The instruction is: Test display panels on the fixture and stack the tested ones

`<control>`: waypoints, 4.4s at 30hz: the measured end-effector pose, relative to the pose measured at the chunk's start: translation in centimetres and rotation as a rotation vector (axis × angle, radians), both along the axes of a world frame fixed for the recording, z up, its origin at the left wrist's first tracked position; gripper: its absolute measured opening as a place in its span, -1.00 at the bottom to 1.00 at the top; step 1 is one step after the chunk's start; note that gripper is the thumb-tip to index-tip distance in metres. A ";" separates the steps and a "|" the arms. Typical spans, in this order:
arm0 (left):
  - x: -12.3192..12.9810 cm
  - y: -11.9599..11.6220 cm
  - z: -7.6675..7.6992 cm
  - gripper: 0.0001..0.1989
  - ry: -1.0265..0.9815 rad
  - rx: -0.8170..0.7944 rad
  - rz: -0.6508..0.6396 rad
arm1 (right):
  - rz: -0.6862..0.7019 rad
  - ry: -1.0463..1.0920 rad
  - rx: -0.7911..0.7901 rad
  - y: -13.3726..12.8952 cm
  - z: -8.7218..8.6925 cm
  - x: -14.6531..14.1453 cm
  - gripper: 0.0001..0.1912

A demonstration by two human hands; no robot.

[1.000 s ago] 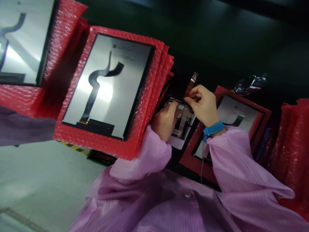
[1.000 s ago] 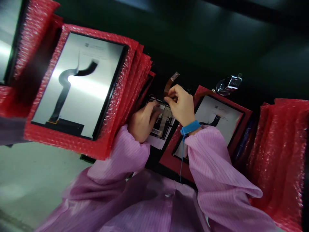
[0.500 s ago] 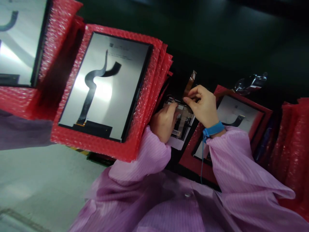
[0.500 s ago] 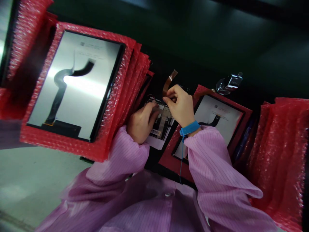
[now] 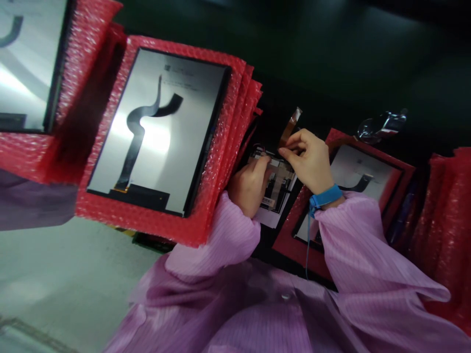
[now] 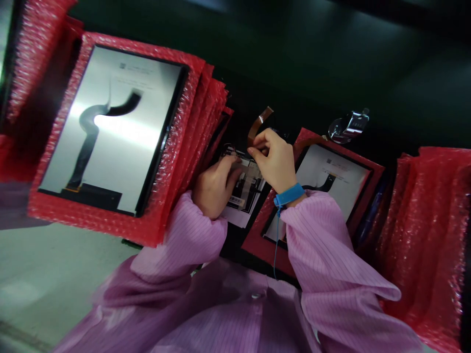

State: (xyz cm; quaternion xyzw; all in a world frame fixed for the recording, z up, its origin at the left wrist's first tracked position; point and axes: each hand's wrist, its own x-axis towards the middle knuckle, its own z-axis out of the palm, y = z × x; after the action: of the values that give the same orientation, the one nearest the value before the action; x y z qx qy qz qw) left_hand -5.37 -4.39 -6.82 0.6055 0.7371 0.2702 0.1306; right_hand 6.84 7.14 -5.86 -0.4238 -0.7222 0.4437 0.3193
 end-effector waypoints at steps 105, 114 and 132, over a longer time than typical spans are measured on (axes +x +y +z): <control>1.5 0.1 0.1 -0.50 0.437 -0.184 0.009 | 0.030 -0.715 0.463 -3.2 0.6 4.0 -0.42; 2.2 -2.1 0.7 -0.46 0.452 -0.208 0.007 | 0.122 -0.536 0.483 -3.7 3.7 7.6 -0.46; 0.8 8.5 1.2 -0.53 0.296 0.045 -0.054 | -0.126 -0.032 0.067 -3.8 0.7 11.8 -0.69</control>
State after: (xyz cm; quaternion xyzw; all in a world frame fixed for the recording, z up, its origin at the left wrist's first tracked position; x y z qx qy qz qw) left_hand -4.53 4.08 -5.61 0.6613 0.7253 0.1908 0.0140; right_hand 18.61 3.35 -5.19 -0.4645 -0.7135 0.3915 0.3492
